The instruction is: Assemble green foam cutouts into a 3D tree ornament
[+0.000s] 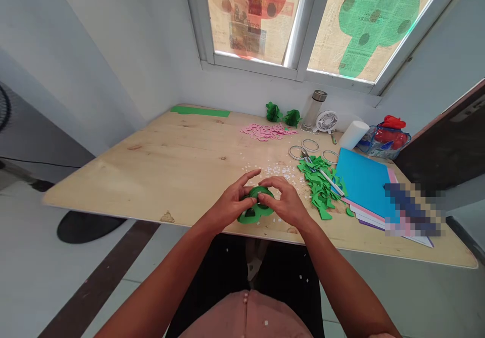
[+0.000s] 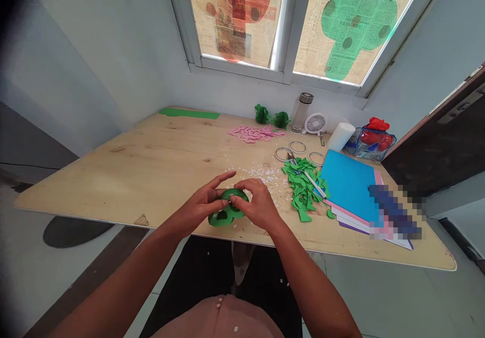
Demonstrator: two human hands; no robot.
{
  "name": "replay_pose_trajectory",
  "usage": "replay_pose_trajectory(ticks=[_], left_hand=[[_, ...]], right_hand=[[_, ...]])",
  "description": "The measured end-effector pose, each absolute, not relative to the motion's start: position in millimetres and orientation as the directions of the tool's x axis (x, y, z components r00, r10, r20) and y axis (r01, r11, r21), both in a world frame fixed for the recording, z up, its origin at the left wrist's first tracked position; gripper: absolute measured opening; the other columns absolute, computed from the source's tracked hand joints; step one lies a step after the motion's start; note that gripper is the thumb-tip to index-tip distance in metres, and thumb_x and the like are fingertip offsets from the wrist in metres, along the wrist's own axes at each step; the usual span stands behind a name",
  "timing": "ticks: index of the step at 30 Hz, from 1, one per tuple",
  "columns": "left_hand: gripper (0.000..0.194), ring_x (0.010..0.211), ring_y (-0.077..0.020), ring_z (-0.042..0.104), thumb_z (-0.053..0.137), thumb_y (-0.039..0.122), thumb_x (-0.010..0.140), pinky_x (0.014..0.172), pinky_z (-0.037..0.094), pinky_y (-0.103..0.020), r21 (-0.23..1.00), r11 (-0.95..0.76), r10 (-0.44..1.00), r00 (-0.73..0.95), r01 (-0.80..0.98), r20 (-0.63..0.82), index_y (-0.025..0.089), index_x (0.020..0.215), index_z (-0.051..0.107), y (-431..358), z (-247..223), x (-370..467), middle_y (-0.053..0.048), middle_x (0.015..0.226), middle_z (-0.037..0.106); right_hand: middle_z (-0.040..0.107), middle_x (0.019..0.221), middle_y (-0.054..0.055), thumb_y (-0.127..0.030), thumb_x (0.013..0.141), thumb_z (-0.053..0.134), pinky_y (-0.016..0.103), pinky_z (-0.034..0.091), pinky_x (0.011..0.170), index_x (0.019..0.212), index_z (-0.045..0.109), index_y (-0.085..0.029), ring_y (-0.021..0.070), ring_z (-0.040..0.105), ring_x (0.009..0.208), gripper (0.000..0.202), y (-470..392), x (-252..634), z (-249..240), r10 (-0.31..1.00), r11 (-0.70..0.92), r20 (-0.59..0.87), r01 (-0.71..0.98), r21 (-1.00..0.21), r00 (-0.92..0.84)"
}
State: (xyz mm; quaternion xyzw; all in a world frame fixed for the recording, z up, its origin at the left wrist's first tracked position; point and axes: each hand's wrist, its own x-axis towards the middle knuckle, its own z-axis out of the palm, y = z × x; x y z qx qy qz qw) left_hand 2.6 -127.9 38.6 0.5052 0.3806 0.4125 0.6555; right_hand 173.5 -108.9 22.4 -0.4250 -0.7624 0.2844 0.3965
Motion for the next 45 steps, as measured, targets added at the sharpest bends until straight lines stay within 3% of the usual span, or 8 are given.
replay_pose_trajectory(ticks=[9, 17, 24, 29, 32, 39, 45], left_hand=[[0.057, 0.072, -0.0162, 0.061, 0.068, 0.019, 0.070, 0.061, 0.042, -0.024, 0.985, 0.104, 0.935, 0.352, -0.135, -0.050, 0.020, 0.125, 0.054, -127.9, 37.4, 5.7, -0.005, 0.090, 0.070], [0.052, 0.067, -0.0145, 0.058, 0.067, 0.017, 0.071, 0.058, 0.042, -0.022, 0.997, 0.045, 0.933, 0.359, -0.063, -0.019, 0.020, 0.122, 0.058, -128.8, 34.3, 4.5, -0.004, 0.084, 0.068], [0.054, 0.078, -0.0173, 0.060, 0.069, 0.023, 0.074, 0.064, 0.046, -0.025, 0.989, 0.114, 0.817, 0.576, -0.096, -0.038, 0.024, 0.126, 0.056, -123.7, 32.4, -7.2, -0.009, 0.098, 0.067], [0.052, 0.070, -0.0154, 0.058, 0.067, 0.027, 0.076, 0.057, 0.043, -0.023, 0.994, 0.101, 0.771, 0.634, -0.031, -0.059, 0.024, 0.127, 0.056, -117.0, 35.8, -15.1, -0.009, 0.094, 0.068], [0.053, 0.077, -0.0182, 0.060, 0.070, 0.027, 0.073, 0.061, 0.045, -0.025, 0.993, 0.114, 0.737, 0.673, -0.028, -0.066, 0.024, 0.125, 0.057, -114.4, 36.2, -18.3, -0.011, 0.099, 0.068], [0.053, 0.080, -0.0206, 0.065, 0.072, 0.027, 0.072, 0.067, 0.047, -0.027, 0.973, 0.176, 0.803, 0.594, -0.149, -0.054, 0.022, 0.123, 0.059, -109.4, 27.0, -20.3, -0.010, 0.091, 0.071], [0.045, 0.075, -0.0180, 0.065, 0.067, 0.032, 0.077, 0.061, 0.047, -0.024, 0.996, 0.065, 0.851, 0.524, -0.054, -0.027, 0.019, 0.120, 0.059, -113.5, 29.0, -14.2, -0.009, 0.092, 0.071]], right_hand=[[0.069, 0.089, 0.002, -0.029, 0.078, 0.064, 0.037, 0.043, 0.089, 0.082, 0.064, -0.024, 0.0202, 0.060, 0.095, 0.006, -113.6, 174.0, 22.4, 0.887, 0.454, 0.369, 0.370, -0.811, -0.279], [0.068, 0.090, 0.003, -0.028, 0.077, 0.064, 0.037, 0.044, 0.089, 0.079, 0.063, -0.023, 0.0200, 0.060, 0.094, 0.005, -119.8, 173.6, 16.4, 0.906, 0.413, 0.354, 0.295, -0.862, -0.234], [0.068, 0.084, 0.002, -0.034, 0.076, 0.065, 0.033, 0.049, 0.079, 0.076, 0.066, -0.021, 0.0187, 0.062, 0.085, 0.013, -121.8, 177.6, 8.9, 0.946, 0.243, 0.197, 0.160, -0.957, -0.256], [0.068, 0.082, 0.002, -0.034, 0.074, 0.067, 0.033, 0.048, 0.081, 0.075, 0.067, -0.021, 0.0194, 0.062, 0.086, 0.013, -124.4, 175.4, 8.5, 0.950, 0.256, 0.215, 0.171, -0.951, -0.227], [0.067, 0.083, 0.003, -0.038, 0.074, 0.066, 0.033, 0.048, 0.080, 0.075, 0.066, -0.021, 0.0196, 0.062, 0.085, 0.017, -126.2, 175.0, 7.7, 0.957, 0.223, 0.184, 0.160, -0.962, -0.224], [0.067, 0.085, 0.004, -0.037, 0.073, 0.068, 0.033, 0.048, 0.080, 0.081, 0.068, -0.021, 0.0206, 0.062, 0.087, 0.018, -125.5, 173.9, 1.2, 0.969, 0.208, 0.189, 0.105, -0.973, -0.160], [0.066, 0.083, 0.004, -0.037, 0.073, 0.068, 0.032, 0.048, 0.077, 0.080, 0.068, -0.020, 0.0204, 0.061, 0.085, 0.018, -125.3, 171.8, 3.6, 0.972, 0.210, 0.194, 0.119, -0.970, -0.133]])
